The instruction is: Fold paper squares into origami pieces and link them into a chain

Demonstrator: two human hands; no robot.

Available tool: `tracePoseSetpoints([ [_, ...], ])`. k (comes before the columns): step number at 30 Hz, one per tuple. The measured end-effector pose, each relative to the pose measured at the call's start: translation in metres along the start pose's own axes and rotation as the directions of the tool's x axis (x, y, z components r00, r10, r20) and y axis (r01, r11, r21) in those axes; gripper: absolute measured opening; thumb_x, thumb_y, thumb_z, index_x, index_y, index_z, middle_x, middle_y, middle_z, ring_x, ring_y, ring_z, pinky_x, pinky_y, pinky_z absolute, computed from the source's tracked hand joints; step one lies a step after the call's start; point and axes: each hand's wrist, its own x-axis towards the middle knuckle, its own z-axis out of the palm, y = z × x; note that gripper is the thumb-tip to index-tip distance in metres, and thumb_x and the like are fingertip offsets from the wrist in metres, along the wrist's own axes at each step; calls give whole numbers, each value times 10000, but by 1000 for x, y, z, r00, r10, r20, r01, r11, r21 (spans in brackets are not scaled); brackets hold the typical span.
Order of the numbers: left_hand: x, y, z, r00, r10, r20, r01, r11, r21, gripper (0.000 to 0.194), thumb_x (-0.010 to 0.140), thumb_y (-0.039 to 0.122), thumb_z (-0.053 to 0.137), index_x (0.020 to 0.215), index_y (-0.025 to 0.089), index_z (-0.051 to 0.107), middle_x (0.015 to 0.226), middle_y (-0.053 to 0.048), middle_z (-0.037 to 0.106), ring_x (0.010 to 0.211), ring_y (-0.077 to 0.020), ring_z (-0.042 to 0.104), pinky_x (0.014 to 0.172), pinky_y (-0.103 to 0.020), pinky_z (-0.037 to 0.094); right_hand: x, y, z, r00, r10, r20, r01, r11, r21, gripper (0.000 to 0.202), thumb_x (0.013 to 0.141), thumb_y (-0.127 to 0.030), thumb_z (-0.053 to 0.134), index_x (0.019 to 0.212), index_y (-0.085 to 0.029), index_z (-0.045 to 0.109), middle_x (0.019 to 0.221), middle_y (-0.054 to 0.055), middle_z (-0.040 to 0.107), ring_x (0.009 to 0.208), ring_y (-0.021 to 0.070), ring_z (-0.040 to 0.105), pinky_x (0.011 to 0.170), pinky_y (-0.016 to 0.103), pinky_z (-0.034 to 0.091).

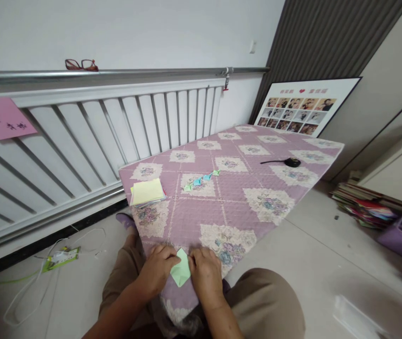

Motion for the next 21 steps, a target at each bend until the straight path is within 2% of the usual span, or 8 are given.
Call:
tracePoseSetpoints([
  [5,3,-2,0,998,37,43,-36,999,-15,197,920,261,494,1030,293,655,1029,2,623,975,-196,485,859,-349,329,-2,2,-5,998,-69,7,68,995,78,136,846,-149,528,840,-225,641,848,36,625,839,211,531,755,324,349],
  [9,1,-5,-7,997,54,56,-49,996,-78,254,904,210,461,1044,292,656,1052,-13,618,981,-203,491,876,-360,343,-8,-5,-10,978,-182,102,168,977,131,209,858,-141,524,969,-272,644,924,20,643,892,211,539,805,349,349],
  [13,-5,-8,-18,992,116,55,-104,976,-189,329,796,119,484,1043,261,648,1109,-24,597,1021,-207,492,919,-364,355,-13,-11,-10,968,-156,196,120,976,182,249,836,-91,512,958,-264,645,880,19,639,878,203,551,799,339,373],
  [17,-9,-9,-22,986,156,56,-138,960,-243,439,675,134,568,1098,238,617,1159,-45,575,1054,-230,484,935,-368,371,-12,-11,-11,964,-145,223,93,969,231,282,799,-75,520,964,-273,637,920,16,633,921,204,551,827,343,376],
  [21,-8,-10,-19,991,126,38,-112,956,-270,377,697,158,577,1064,230,627,1135,-49,590,1049,-228,500,937,-374,377,-10,-9,-13,962,-139,234,76,963,257,282,778,-84,539,962,-273,638,929,13,634,933,203,554,835,343,372],
])
